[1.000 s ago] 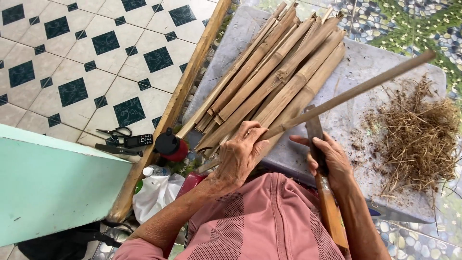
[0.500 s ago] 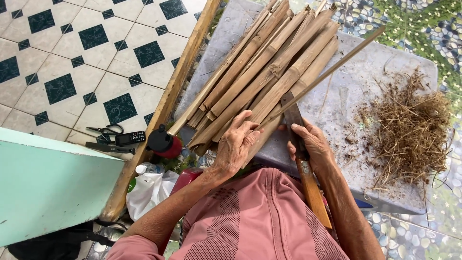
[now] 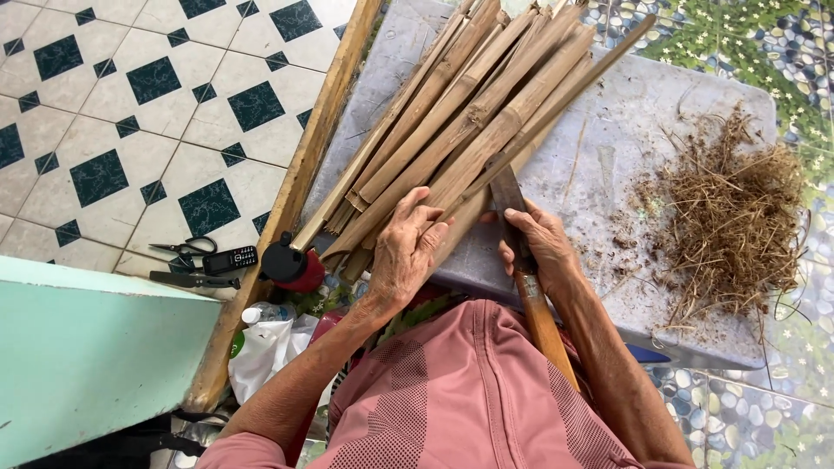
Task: The person uses a machete to shave and smooth a bamboo stick held in the left hand. The person repeatedly draws the blade along the stick's length to remove the outer layer and create a smooth surface. Shavings accumulate on the work surface.
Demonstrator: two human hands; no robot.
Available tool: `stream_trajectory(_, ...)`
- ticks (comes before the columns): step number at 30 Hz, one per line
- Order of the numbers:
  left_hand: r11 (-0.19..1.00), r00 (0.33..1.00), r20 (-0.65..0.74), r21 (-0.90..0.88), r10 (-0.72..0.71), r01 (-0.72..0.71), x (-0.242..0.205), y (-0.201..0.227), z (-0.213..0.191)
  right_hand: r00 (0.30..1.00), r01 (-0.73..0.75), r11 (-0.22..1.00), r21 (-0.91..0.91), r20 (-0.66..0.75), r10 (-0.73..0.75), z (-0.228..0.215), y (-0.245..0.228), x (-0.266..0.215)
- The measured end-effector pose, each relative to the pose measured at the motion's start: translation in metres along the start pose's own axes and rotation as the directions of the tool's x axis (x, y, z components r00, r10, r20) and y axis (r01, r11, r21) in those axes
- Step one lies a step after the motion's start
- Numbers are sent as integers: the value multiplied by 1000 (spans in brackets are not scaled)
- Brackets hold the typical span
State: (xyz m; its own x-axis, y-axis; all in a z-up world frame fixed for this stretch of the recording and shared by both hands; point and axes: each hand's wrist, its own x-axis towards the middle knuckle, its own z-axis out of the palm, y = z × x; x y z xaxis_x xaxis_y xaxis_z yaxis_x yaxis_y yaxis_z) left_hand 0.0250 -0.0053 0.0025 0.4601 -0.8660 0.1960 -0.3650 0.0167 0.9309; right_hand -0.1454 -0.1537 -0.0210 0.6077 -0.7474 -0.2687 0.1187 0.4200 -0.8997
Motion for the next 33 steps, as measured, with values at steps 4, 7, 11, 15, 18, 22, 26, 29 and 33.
stream_trajectory(4,999,1000,-17,-48,-18,18,8,-2,-11,999,-31,999,42,-8,32,-17,27,25)
stream_trajectory(7,997,1000,-17,-71,2,-3,10,-3,-13,999,-34,999,41,-12,35,-12,23,28)
stream_trajectory(11,1000,1000,15,-30,9,-8,6,11,-16,998,-55,998,12,-9,55,-3,-9,15)
stream_trajectory(15,999,999,27,40,22,-23,3,14,-15,999,-40,999,-12,5,40,-3,-41,-6)
stream_trajectory(18,984,996,2,156,90,-89,5,4,-10,998,-54,998,38,-29,55,-55,-19,-6)
stream_trajectory(22,947,988,-12,289,153,-143,-11,3,3,997,-30,982,187,-67,43,-86,-12,-40)
stream_trajectory(26,974,964,264,-219,-5,65,-26,27,17,990,112,952,283,-114,-83,-108,4,-70)
stream_trajectory(29,719,844,537,-582,-12,380,-26,34,33,975,175,947,269,-183,-128,-131,2,-82)
stream_trajectory(33,422,576,802,-583,160,694,-13,23,32,972,205,860,468,-203,-121,-100,-54,-110)
